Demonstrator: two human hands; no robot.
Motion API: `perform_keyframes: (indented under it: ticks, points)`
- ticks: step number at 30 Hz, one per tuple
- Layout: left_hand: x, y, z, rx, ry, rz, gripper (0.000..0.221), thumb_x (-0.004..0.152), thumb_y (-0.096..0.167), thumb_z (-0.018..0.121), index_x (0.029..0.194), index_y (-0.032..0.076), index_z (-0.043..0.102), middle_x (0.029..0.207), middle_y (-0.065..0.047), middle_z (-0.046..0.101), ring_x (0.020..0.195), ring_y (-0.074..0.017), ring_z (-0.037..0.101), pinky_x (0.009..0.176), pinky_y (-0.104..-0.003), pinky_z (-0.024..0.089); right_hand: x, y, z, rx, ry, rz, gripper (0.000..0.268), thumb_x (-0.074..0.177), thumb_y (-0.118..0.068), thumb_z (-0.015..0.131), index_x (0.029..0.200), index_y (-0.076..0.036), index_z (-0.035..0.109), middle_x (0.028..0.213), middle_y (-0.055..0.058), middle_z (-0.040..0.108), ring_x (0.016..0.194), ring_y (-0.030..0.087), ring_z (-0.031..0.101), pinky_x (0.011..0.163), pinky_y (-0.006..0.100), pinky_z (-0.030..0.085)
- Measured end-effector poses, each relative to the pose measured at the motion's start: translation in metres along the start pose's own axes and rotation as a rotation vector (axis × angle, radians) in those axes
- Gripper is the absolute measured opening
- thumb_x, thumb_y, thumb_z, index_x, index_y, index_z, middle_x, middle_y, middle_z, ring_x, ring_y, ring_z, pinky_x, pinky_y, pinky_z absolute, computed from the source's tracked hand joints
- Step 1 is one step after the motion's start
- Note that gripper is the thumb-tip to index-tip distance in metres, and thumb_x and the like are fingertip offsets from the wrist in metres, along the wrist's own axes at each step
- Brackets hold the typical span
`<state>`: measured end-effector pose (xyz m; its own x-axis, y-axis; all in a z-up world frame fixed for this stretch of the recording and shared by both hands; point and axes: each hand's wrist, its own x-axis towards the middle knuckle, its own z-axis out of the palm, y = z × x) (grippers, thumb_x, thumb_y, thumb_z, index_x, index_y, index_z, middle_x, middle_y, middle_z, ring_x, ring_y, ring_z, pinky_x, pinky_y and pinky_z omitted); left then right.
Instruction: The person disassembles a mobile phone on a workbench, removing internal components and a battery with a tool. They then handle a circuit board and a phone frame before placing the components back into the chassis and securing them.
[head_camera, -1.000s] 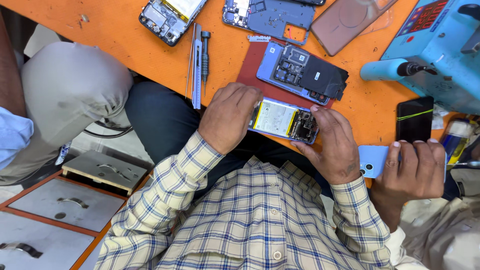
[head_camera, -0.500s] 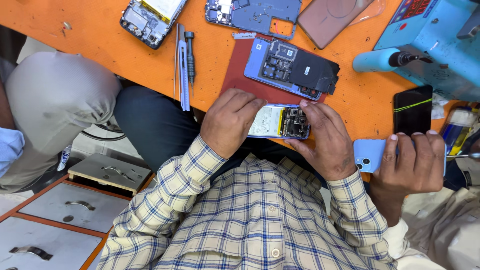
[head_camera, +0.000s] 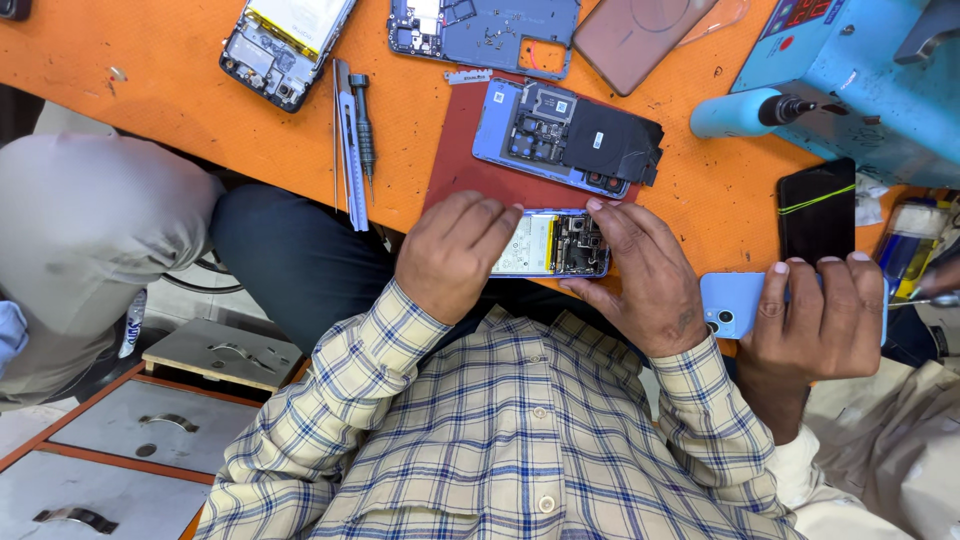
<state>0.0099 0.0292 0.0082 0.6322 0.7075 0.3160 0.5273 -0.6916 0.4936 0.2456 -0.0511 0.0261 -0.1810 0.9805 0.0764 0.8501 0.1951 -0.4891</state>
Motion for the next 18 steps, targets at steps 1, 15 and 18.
perform_keyframes:
  ticks: [1,15,18]
  points:
    - [0.0,0.001,0.001,0.054,0.009,0.042,0.032,0.088,0.01,0.067,0.117,-0.001,0.071,0.109,-0.011,0.068,0.106,-0.0272,0.065,0.092,-0.038,0.055,0.0,-0.001,0.0,0.0,-0.008,0.01,0.092,0.068,-0.025,0.093,0.147,-0.004,0.05,0.134,0.016,0.063,0.127,0.034,0.06,0.108,0.041,0.051]
    - [0.008,-0.009,-0.001,-0.22,0.017,-0.119,0.014,0.092,0.016,0.075,0.101,0.005,0.076,0.101,-0.007,0.067,0.098,-0.0263,0.062,0.085,-0.038,0.053,0.004,-0.001,0.0,-0.021,-0.032,-0.001,0.087,0.069,-0.03,0.092,0.144,-0.004,0.055,0.13,0.016,0.065,0.123,0.033,0.06,0.104,0.041,0.051]
    - [0.011,-0.015,-0.001,-0.239,-0.036,-0.172,0.012,0.091,0.015,0.077,0.1,0.007,0.077,0.096,-0.005,0.066,0.095,-0.0262,0.062,0.082,-0.038,0.053,0.006,-0.001,0.001,0.006,-0.04,0.017,0.084,0.069,-0.027,0.092,0.142,-0.005,0.056,0.132,0.016,0.065,0.125,0.033,0.061,0.106,0.041,0.051]
